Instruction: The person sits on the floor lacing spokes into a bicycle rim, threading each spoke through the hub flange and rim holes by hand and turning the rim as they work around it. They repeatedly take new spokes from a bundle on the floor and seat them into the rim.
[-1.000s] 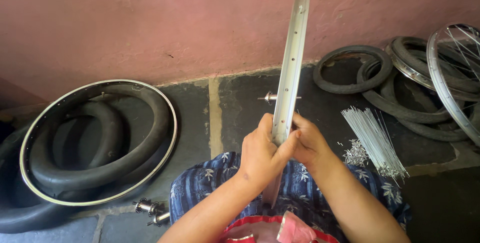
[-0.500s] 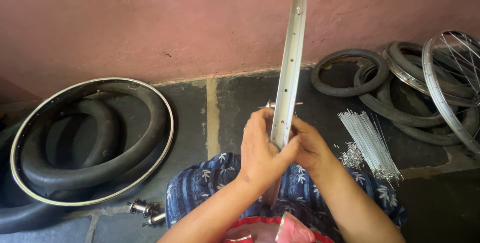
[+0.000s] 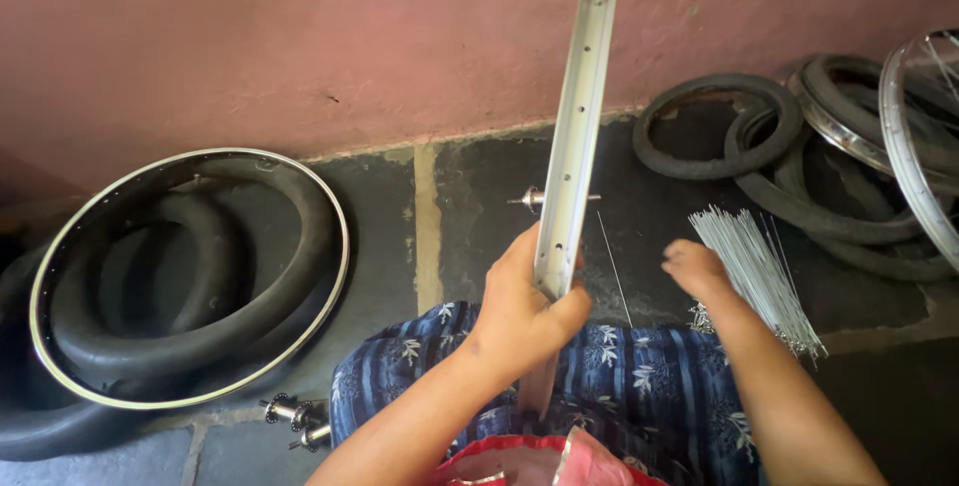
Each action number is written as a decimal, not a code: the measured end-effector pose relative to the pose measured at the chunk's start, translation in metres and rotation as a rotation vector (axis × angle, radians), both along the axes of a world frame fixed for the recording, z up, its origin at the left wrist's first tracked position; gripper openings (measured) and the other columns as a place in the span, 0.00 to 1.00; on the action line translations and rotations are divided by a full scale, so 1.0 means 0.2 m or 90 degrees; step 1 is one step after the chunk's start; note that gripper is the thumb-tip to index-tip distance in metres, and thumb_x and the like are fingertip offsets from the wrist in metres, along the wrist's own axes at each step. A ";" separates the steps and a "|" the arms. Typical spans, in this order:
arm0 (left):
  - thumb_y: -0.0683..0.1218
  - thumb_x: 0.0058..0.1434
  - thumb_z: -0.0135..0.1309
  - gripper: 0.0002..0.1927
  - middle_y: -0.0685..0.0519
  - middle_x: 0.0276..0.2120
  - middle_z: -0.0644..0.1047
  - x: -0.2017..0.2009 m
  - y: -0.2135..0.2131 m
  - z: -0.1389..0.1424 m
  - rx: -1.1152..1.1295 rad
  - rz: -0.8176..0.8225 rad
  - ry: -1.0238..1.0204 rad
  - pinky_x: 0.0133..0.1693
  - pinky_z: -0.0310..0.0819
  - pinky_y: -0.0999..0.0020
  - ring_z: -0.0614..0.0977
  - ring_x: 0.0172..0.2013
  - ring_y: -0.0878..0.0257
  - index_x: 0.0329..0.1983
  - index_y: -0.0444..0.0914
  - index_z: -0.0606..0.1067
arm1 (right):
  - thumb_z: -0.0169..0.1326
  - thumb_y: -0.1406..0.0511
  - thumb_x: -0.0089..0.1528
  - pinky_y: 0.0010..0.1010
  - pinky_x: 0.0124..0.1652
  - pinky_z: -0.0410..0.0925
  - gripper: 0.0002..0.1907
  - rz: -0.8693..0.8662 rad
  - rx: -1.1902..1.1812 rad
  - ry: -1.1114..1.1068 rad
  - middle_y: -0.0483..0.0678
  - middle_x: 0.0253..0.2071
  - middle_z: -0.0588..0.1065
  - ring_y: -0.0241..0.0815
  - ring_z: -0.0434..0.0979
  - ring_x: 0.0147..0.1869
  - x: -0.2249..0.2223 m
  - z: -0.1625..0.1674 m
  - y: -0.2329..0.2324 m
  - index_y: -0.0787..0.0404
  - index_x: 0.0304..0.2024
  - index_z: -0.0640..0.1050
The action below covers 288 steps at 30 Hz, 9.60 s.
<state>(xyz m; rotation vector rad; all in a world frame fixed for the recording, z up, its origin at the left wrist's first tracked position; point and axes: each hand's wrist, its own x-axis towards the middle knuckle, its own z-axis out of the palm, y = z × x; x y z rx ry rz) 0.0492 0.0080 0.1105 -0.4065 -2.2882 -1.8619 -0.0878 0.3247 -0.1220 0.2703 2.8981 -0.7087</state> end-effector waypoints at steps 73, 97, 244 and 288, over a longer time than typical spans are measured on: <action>0.47 0.56 0.58 0.21 0.41 0.45 0.80 0.09 0.02 0.01 -0.007 0.015 0.080 0.48 0.78 0.56 0.83 0.47 0.44 0.54 0.39 0.75 | 0.66 0.76 0.56 0.27 0.42 0.72 0.17 0.350 -0.126 0.683 0.49 0.37 0.81 0.42 0.82 0.39 0.85 1.48 -0.87 0.66 0.46 0.77; 0.48 0.57 0.60 0.20 0.43 0.41 0.80 0.07 0.05 -0.02 -0.003 0.011 0.103 0.45 0.79 0.59 0.85 0.44 0.47 0.52 0.38 0.74 | 0.61 0.78 0.55 0.27 0.41 0.71 0.11 0.340 -0.307 0.614 0.52 0.46 0.74 0.38 0.77 0.42 0.83 1.40 -0.86 0.67 0.41 0.80; 0.35 0.51 0.51 0.31 0.45 0.44 0.78 -0.10 0.03 -0.33 0.039 0.026 0.055 0.51 0.74 0.65 0.80 0.47 0.59 0.62 0.36 0.68 | 0.72 0.64 0.51 0.36 0.40 0.70 0.20 -0.329 -0.328 0.593 0.51 0.41 0.75 0.46 0.74 0.39 -0.15 0.19 -0.89 0.63 0.40 0.77; 0.38 0.56 0.55 0.19 0.48 0.44 0.81 -0.21 0.04 -0.57 0.092 0.043 0.066 0.49 0.74 0.65 0.82 0.45 0.57 0.53 0.39 0.75 | 0.45 0.58 0.67 0.27 0.54 0.68 0.19 -0.114 -0.945 0.003 0.41 0.52 0.77 0.32 0.76 0.57 0.39 0.06 -1.08 0.57 0.58 0.73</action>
